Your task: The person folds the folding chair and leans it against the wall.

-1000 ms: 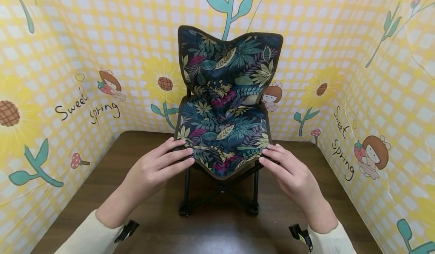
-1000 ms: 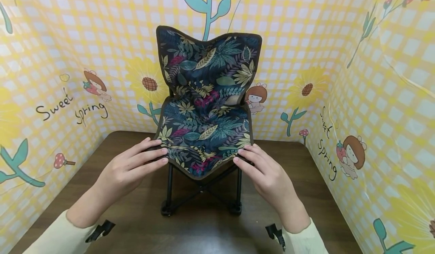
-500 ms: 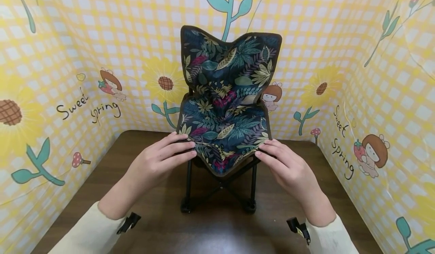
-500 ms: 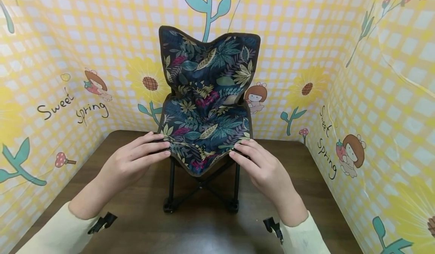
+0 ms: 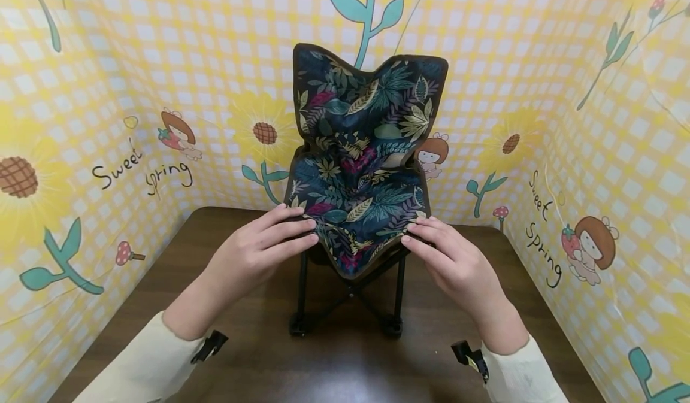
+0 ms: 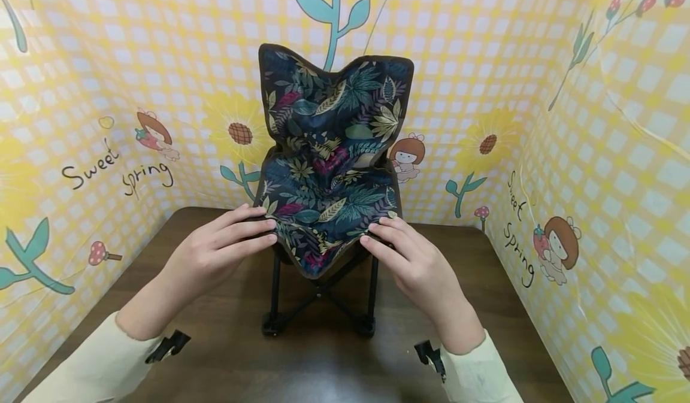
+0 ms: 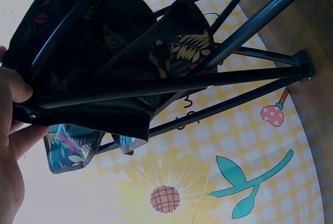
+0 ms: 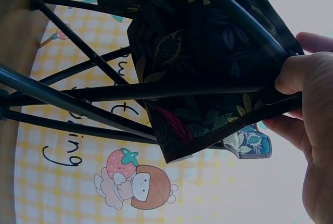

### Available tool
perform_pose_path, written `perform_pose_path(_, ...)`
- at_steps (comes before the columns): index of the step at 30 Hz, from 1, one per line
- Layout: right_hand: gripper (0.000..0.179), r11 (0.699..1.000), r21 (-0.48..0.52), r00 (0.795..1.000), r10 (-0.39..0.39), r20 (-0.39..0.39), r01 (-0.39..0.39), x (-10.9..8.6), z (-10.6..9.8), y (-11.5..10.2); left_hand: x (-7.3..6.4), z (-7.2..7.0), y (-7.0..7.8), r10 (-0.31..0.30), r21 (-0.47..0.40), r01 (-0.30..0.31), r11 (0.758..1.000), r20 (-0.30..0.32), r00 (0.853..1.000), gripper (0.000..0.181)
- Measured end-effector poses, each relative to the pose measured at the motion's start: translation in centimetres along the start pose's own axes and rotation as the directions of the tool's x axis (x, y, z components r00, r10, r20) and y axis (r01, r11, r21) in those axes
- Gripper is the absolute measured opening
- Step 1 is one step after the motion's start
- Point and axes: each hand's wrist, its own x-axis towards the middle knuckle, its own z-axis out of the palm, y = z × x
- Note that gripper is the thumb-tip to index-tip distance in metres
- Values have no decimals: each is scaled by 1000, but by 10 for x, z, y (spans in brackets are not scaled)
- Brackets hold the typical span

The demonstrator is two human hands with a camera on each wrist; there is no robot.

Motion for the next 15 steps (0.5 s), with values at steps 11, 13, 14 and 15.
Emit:
perform_pose_path(11, 25, 1000, -1, 1000, -1, 4, 1, 7, 3, 1, 4, 3, -4, -3, 38, 1, 999, 34, 999, 32)
perform_pose_path(13, 25, 1000, -1, 1000, 0, 5, 0, 8, 4, 2, 3, 3, -5, 0, 42, -1, 999, 32, 999, 32)
perform_pose_path(14, 25, 1000, -1, 1000, 1, 6, -1, 8, 4, 2, 3, 4, -5, 2, 44, -3, 999, 31, 1000, 32)
perform_pose_path(15, 25, 1000, 0, 1000, 1, 7, -1, 8, 4, 2, 3, 4, -6, 4, 44, -5, 999, 29, 1000, 32)
